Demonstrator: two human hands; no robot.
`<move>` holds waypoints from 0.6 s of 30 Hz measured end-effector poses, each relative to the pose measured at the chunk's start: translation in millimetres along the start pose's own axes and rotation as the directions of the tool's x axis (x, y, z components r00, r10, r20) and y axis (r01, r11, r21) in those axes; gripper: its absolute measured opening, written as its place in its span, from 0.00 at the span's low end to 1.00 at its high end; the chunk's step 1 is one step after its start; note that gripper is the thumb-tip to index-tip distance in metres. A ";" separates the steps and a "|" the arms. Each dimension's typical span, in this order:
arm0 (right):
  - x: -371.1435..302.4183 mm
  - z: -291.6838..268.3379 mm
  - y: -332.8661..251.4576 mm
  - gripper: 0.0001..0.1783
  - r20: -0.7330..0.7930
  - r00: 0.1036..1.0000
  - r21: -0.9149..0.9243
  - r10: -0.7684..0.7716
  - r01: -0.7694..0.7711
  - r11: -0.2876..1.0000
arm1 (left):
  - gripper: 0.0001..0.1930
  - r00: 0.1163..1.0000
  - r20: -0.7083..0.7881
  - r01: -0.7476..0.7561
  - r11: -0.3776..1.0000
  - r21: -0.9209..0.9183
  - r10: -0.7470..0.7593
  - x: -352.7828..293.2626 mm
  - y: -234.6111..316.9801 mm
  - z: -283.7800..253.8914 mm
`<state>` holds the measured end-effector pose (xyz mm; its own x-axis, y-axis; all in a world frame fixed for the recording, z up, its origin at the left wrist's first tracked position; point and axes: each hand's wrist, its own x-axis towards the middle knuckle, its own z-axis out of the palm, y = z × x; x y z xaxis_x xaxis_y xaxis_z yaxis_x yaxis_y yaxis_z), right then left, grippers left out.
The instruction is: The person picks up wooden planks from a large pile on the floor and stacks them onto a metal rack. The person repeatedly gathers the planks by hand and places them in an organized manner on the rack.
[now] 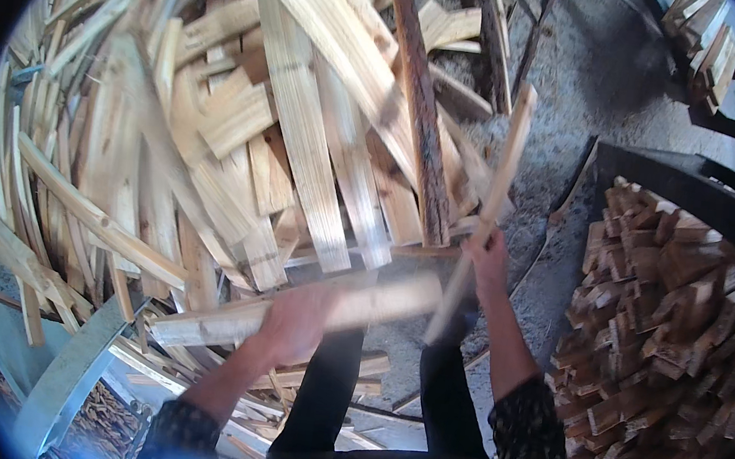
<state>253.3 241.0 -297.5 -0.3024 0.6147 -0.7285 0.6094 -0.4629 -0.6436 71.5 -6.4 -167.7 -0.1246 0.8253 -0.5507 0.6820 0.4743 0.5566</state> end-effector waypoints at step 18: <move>-41.5 58.7 -214.6 0.22 0.457 0.887 0.279 -0.063 -0.075 0.957 | 0.43 0.452 -0.732 0.271 0.860 -0.432 -0.510 11.8 24.3 -142.1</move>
<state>92.0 277.3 -142.9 -0.6413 0.2832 -0.7131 0.4021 -0.6675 -0.6267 -15.8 58.5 -72.3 -0.9317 0.3551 -0.0770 0.2417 0.7638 0.5985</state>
